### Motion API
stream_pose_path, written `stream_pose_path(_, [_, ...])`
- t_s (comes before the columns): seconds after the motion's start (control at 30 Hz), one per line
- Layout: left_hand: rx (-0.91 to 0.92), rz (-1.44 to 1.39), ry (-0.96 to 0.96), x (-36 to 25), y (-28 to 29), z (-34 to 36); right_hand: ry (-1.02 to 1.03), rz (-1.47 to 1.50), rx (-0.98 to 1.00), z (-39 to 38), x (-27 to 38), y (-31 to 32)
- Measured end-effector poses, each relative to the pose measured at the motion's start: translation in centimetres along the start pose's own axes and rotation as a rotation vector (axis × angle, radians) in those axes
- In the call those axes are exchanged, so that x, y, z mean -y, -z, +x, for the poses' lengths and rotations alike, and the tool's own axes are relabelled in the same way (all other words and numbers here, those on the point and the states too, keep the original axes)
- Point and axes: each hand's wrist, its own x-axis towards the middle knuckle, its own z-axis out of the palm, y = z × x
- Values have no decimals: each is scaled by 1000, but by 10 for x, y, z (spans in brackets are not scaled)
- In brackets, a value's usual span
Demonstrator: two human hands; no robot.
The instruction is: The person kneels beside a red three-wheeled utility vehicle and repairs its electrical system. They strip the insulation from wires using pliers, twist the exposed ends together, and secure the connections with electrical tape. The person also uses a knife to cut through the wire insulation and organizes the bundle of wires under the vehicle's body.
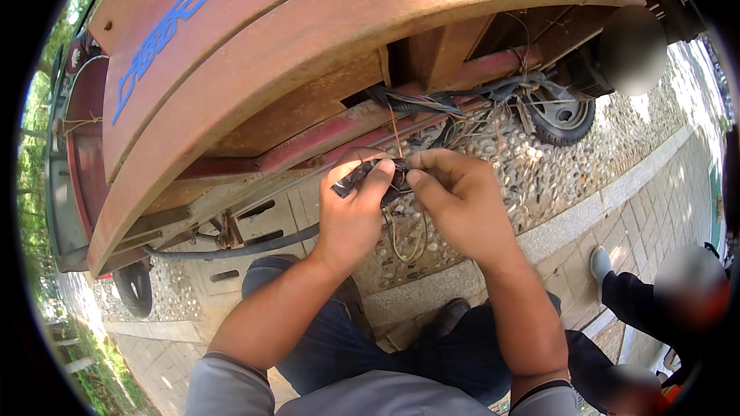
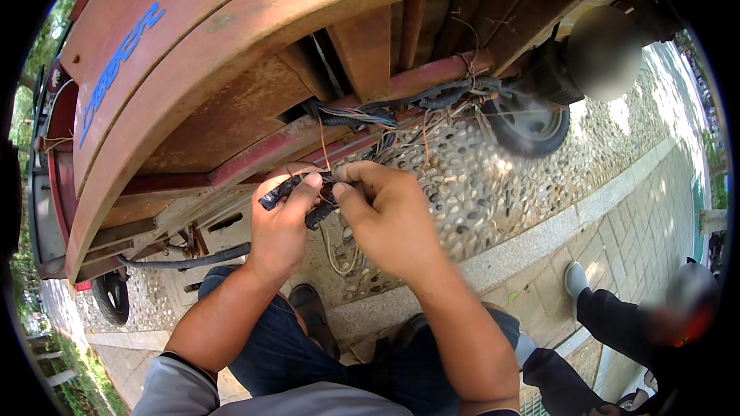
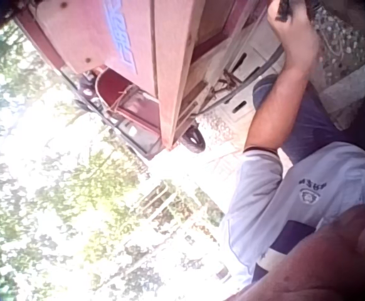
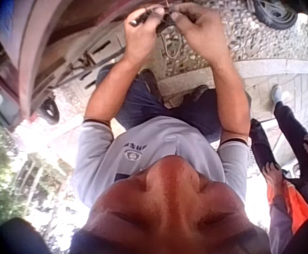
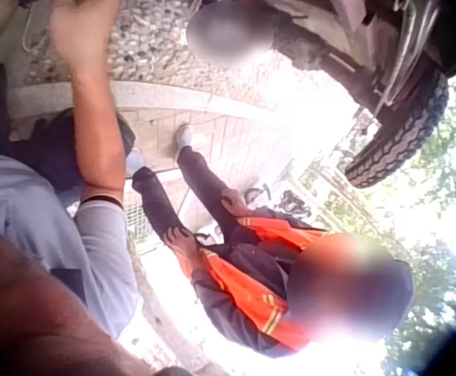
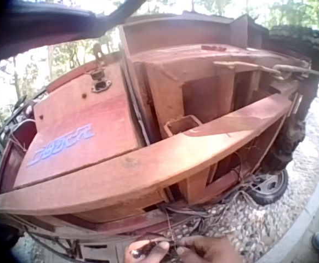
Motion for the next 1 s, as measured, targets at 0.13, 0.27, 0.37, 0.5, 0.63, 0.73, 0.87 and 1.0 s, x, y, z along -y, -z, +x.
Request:
stream_pose_path(0.13, [16,44,36,-1,2,3,-53,91,12,6,-2,-1])
stream_pose_path(0.27, [7,49,-7,5,2,7,-117,184,48,11,2,-3])
stream_pose_path(0.37, [45,0,-42,5,-1,10,-146,256,8,12,4,-9])
stream_pose_path(0.5, [45,-56,-26,8,-2,10,-125,259,30,16,-7,-8])
stream_pose_path(0.63, [39,-222,113,7,4,16,-84,235,-24,17,-10,-14])
stream_pose_path(0.73, [-75,-370,226,-2,-3,15,51,80,-130,15,-24,-20])
stream_pose_path(0.87, [-56,-353,235,10,11,11,324,-431,-302,14,-33,-26])
stream_pose_path(1.0, [-6,-300,154,17,18,8,260,-393,-268,12,-33,-28])
